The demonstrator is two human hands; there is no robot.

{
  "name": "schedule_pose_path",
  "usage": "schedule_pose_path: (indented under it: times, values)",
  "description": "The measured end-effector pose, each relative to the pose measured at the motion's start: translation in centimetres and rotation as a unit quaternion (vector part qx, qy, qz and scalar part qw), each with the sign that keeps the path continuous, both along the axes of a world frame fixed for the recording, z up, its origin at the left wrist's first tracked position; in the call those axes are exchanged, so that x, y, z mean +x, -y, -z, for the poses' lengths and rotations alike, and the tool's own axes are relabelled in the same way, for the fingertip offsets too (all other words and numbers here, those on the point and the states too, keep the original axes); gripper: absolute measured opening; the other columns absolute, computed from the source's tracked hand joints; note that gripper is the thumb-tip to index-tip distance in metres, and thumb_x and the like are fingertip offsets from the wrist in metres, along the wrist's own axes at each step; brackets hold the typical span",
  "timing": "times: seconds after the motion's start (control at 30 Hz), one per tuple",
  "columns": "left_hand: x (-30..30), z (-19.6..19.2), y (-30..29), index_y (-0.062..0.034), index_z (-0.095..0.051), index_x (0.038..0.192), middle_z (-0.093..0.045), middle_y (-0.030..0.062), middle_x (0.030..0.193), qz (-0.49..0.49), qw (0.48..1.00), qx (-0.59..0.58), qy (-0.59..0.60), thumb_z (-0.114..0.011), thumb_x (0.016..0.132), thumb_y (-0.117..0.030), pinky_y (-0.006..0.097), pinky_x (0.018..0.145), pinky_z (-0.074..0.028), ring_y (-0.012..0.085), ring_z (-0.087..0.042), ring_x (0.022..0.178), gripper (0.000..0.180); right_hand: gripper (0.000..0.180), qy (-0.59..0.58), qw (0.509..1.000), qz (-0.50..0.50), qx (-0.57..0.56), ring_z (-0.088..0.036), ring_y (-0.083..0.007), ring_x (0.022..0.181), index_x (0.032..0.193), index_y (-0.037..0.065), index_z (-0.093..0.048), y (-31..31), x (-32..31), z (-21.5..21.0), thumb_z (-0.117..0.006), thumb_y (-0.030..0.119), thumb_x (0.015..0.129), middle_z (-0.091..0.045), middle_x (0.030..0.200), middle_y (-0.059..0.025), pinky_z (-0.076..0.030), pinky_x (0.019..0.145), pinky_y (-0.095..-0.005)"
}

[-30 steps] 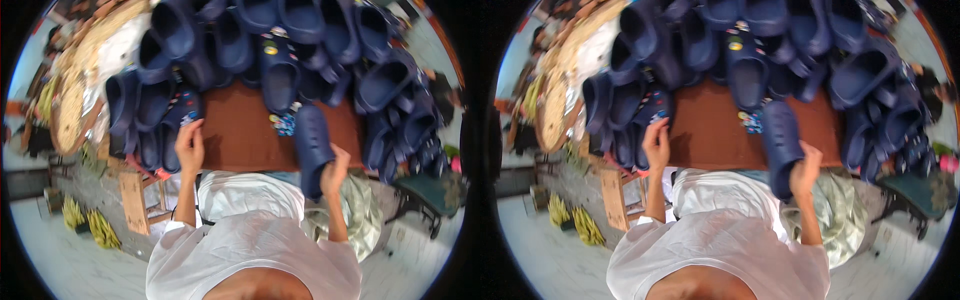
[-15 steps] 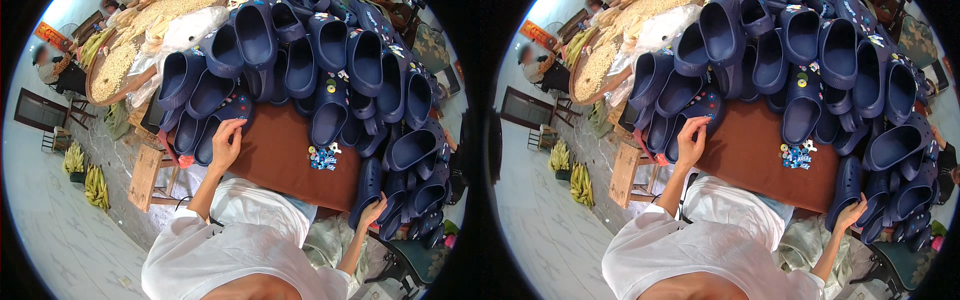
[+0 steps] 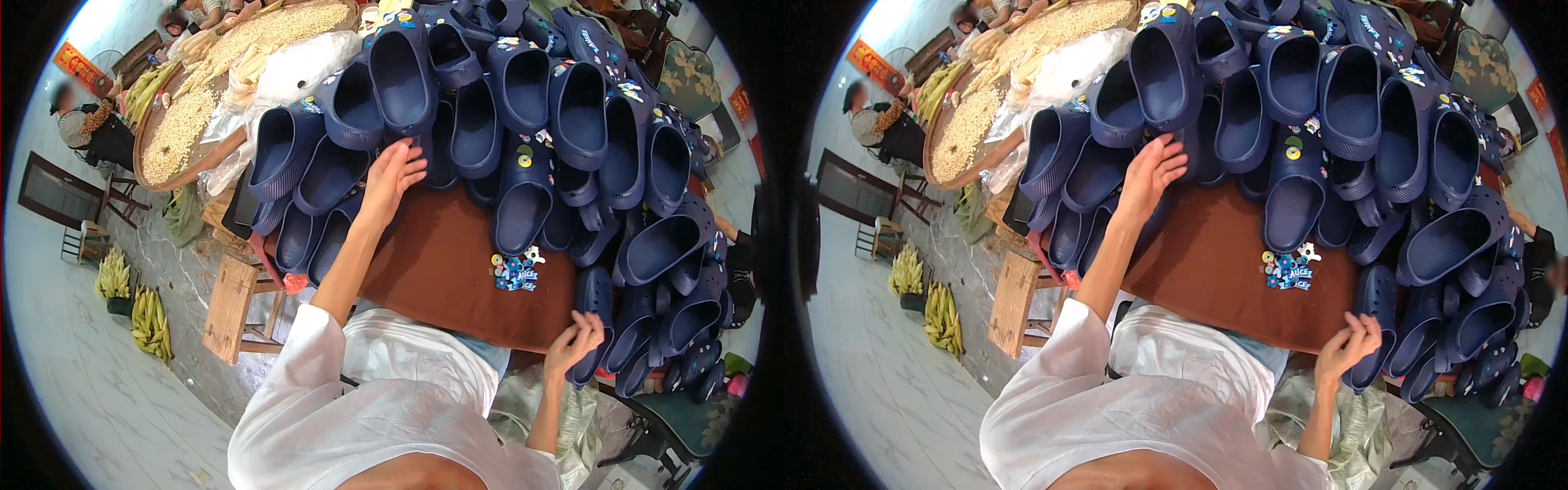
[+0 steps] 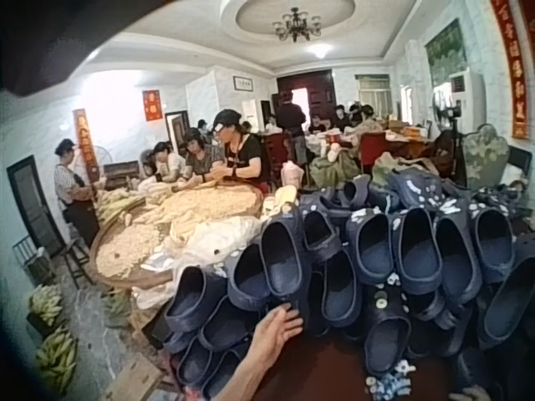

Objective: Attaching decorative charms to the holes of blue rubber clogs.

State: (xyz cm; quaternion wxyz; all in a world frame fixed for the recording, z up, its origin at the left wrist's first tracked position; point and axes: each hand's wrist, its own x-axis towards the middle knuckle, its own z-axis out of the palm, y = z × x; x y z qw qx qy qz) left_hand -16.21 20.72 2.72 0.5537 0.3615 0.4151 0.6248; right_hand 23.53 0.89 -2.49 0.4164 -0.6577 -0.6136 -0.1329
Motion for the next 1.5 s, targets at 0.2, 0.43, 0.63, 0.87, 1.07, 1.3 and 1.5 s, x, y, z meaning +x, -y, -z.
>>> schedule_pose_path:
  times: [0.2, 0.43, 0.63, 0.87, 1.07, 1.3, 1.5]
  values:
    - [0.4, -2.0, -3.9, 0.0029, -0.044, 0.133, -0.055, 0.0210, 0.130, 0.008, 0.987, -0.099, 0.129, -0.063, 0.093, -0.055, 0.044, 0.095, -0.053, 0.0327, -0.061, 0.113, 0.073, 0.033, -0.009, 0.995, -0.078, -0.067, -0.051, -0.0341, 0.117, 0.099, 0.006, -0.067, 0.0, -3.4, -0.4, -0.056, -0.016, 0.076, -0.056, 0.114, -0.0130, -0.039, 0.100, -0.0446]
    - [-0.2, -1.0, -5.1, -0.0025, -0.053, 0.118, -0.056, 0.0178, 0.125, 0.020, 0.977, -0.067, 0.204, -0.071, 0.092, -0.033, 0.045, 0.097, -0.053, 0.0342, -0.060, 0.114, 0.043, 0.029, -0.055, 0.988, -0.099, -0.100, -0.054, -0.0344, 0.114, 0.097, 0.004, -0.066, -0.2, -3.9, 0.1, -0.056, -0.015, 0.077, -0.057, 0.112, -0.0142, -0.042, 0.100, -0.0439]
    - [0.4, 0.9, 3.4, -0.0030, -0.053, 0.123, -0.059, 0.0104, 0.125, 0.113, 0.964, -0.100, 0.219, -0.067, 0.091, -0.006, 0.045, 0.099, -0.054, 0.0300, -0.060, 0.114, 0.035, 0.027, -0.081, 0.985, -0.115, -0.100, -0.056, -0.0342, 0.111, 0.096, 0.003, -0.066, 0.1, -3.7, 0.6, -0.056, -0.014, 0.078, -0.058, 0.109, -0.0148, -0.045, 0.097, -0.0428]
    - [0.2, 4.6, 17.8, 0.0001, -0.046, 0.134, -0.063, 0.0119, 0.121, 0.280, 0.920, -0.218, 0.165, -0.068, 0.089, 0.001, 0.040, 0.095, -0.054, 0.0246, -0.065, 0.107, 0.050, 0.027, -0.087, 0.980, -0.151, -0.100, -0.057, -0.0349, 0.107, 0.094, 0.004, -0.068, -1.5, -5.1, 0.0, -0.059, -0.013, 0.075, -0.060, 0.104, -0.0151, -0.046, 0.095, -0.0438]
    - [0.3, 6.3, 26.4, 0.0000, -0.043, 0.134, -0.061, 0.0118, 0.118, 0.302, 0.862, -0.387, 0.128, -0.068, 0.090, 0.001, 0.039, 0.094, -0.054, 0.0226, -0.064, 0.103, 0.051, 0.027, -0.103, 0.971, -0.196, -0.092, -0.059, -0.0314, 0.100, 0.095, 0.004, -0.068, -3.6, -8.0, -0.2, -0.061, -0.012, 0.075, -0.060, 0.101, -0.0138, -0.048, 0.087, -0.0409]
    - [1.7, 5.8, 27.1, 0.0055, -0.032, 0.142, -0.061, 0.0209, 0.119, 0.283, 0.861, -0.422, 0.022, -0.068, 0.094, -0.017, 0.039, 0.087, -0.058, 0.0223, -0.068, 0.100, 0.064, 0.022, -0.113, 0.948, -0.266, -0.136, -0.060, -0.0306, 0.098, 0.101, 0.006, -0.067, -5.6, -11.0, 0.5, -0.063, -0.005, 0.082, -0.061, 0.101, -0.0121, -0.048, 0.086, -0.0401]
    - [-2.3, 2.1, 21.6, 0.0018, -0.066, 0.109, -0.068, 0.0163, 0.079, 0.457, 0.692, -0.124, -0.545, -0.069, 0.089, -0.049, 0.036, 0.067, -0.053, 0.0296, -0.069, 0.069, 0.055, 0.022, -0.175, 0.917, -0.304, -0.191, -0.063, -0.0295, 0.093, 0.114, 0.002, -0.060, -7.4, -12.6, 0.5, -0.061, 0.006, 0.093, -0.059, 0.106, -0.0151, -0.051, 0.081, -0.0391]
